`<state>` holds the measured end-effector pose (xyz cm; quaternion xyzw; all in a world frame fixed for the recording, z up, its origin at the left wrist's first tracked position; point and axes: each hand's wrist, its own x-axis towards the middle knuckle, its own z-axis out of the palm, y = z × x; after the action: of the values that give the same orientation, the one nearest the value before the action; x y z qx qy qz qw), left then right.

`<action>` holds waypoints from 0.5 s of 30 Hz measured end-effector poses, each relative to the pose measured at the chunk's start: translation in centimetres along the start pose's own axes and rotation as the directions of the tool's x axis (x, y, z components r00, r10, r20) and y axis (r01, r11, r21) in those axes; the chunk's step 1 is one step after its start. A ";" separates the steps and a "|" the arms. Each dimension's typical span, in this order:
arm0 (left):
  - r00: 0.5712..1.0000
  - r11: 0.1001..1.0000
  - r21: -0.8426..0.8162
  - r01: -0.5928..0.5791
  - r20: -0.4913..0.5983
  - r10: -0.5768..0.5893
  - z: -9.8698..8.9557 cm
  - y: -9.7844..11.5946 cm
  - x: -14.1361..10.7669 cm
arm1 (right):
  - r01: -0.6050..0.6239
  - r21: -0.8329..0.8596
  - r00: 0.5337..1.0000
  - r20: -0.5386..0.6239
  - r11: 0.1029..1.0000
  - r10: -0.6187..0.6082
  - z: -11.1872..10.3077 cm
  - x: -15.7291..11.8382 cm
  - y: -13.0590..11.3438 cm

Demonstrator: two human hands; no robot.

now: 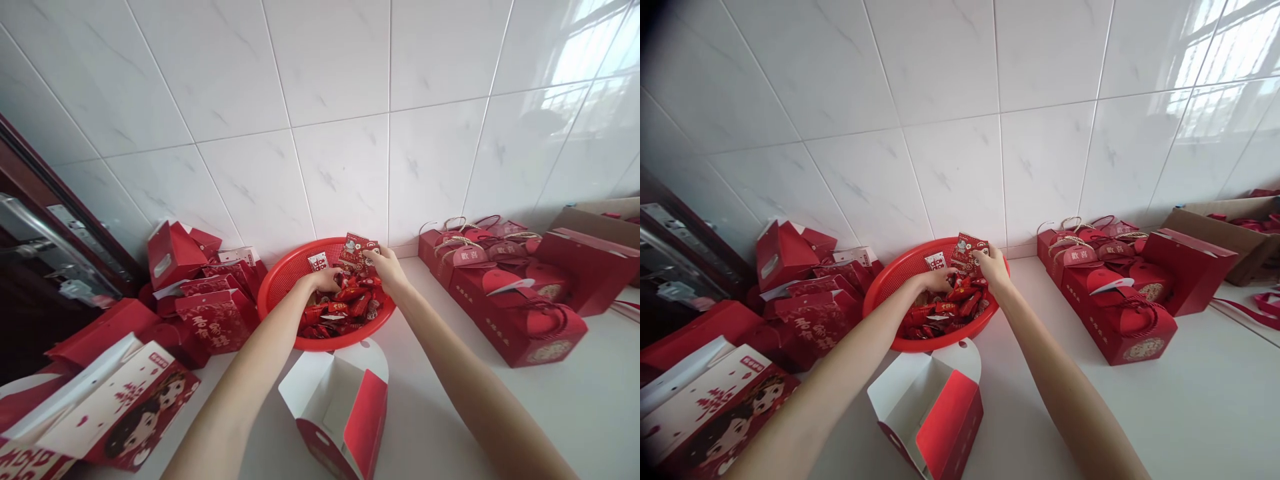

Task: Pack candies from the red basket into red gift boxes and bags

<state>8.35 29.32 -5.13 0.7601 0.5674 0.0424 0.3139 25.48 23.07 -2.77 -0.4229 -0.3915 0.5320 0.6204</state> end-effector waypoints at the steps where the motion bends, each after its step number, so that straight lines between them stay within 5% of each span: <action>1: 1.000 1.000 -0.003 -0.010 0.006 0.010 0.0 0.0 0.0 | 0.000 0.002 1.000 -0.002 1.000 0.000 0.0 0.1 0.0; 15: 0.997 0.994 -0.078 -0.076 0.009 0.077 -0.5 0.7 -0.5 | 0.017 0.047 1.000 -0.003 0.999 -0.017 0.0 0.3 0.3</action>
<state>8.59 29.03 -4.19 0.7686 0.5341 0.0719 0.3447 25.45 23.37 -3.10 -0.4056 -0.3816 0.5353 0.6351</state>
